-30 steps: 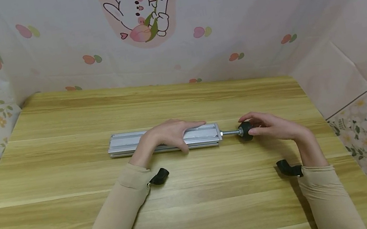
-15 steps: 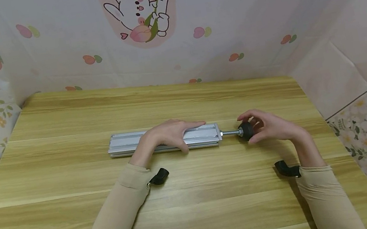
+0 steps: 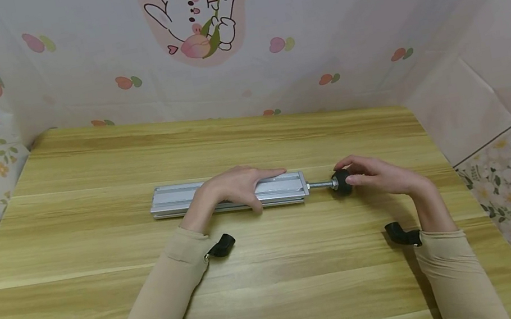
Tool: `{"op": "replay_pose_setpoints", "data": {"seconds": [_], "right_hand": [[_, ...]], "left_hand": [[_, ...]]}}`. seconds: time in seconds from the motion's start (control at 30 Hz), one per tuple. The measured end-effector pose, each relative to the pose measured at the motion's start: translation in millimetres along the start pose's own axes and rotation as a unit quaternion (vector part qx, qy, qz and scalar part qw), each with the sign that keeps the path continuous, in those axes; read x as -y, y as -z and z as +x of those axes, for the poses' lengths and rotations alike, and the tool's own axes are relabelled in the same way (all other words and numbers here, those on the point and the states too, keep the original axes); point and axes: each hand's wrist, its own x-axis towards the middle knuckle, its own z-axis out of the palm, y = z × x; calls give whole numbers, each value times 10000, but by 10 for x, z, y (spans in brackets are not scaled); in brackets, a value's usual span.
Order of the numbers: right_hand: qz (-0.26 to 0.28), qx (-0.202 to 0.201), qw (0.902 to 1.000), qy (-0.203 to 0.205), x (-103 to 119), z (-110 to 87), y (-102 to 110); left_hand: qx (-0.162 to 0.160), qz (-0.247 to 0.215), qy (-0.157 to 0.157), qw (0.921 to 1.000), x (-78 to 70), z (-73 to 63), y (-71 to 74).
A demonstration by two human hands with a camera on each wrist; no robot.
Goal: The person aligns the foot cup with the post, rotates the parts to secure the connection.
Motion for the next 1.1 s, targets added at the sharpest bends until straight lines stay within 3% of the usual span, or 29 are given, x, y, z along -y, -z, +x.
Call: {"op": "replay_pose_setpoints", "data": {"seconds": [0.63, 1.1], "right_hand": [[4, -276, 9996, -87, 16, 35, -79], [-59, -13, 9999, -117, 14, -22, -21]], "left_hand": [[-9, -7, 8, 10000, 9, 3, -7], [-1, -6, 18, 10000, 1, -2, -8]]}}
